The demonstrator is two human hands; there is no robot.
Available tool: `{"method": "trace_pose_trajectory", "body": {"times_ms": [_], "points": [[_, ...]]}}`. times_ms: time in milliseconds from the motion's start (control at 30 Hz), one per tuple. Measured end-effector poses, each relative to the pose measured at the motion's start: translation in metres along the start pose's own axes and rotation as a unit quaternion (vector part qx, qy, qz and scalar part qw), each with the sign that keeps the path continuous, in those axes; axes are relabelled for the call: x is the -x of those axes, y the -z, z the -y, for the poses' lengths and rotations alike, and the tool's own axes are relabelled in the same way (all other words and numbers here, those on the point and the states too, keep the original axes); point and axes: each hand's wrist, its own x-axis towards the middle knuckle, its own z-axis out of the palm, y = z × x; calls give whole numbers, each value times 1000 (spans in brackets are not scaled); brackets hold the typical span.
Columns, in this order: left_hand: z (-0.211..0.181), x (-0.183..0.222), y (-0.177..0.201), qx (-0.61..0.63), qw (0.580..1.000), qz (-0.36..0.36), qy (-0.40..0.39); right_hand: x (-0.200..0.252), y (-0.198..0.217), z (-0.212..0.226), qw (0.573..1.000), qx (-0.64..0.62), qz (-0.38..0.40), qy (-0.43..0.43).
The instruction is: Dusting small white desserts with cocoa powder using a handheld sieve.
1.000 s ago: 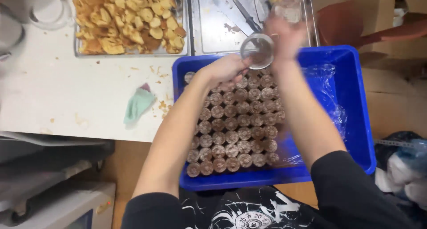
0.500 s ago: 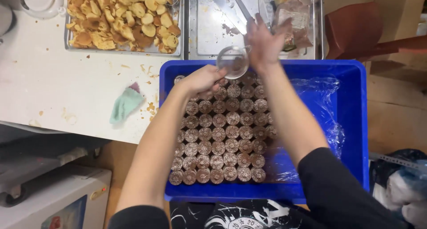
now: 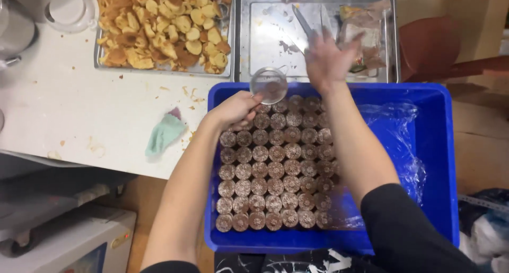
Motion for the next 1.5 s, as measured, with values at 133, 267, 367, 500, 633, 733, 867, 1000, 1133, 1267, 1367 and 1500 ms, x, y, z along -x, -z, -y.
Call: {"method": "trace_pose_trajectory", "body": {"times_ms": [133,267,367,500,633,733,867,1000,1133,1267,1367,1500], "points": [[25,6,17,70,997,-11,-5,-14,5,-38,1000,-5,18,-23],[33,27,43,114,993,-42,-3,-55,67,-107,970,-159,183,-34],[47,21,49,38,999,-11,-32,-15,-27,-94,995,-10,43,-93],[44,52,62,31,995,-91,12,-1,-91,-79,996,6,27,-80],[53,50,68,51,997,-54,23,1,-102,-81,997,8,23,-70],[58,50,77,47,997,-60,14,7,-131,-82,997,13,-2,-77],[59,51,86,47,995,-81,28,11,-127,-79,994,19,-38,-101],[70,64,79,71,995,-64,26,-1,-103,-114,997,8,8,-77],[78,63,81,79,995,-56,15,-6,-104,-107,996,-30,-5,-86],[73,64,78,96,994,-43,27,8,-128,-83,991,-2,-46,-127],[69,66,79,145,987,-62,37,6,-125,-72,991,-49,-45,-120],[40,44,52,84,996,-35,12,11,-82,-60,992,-56,-43,-109]]}}
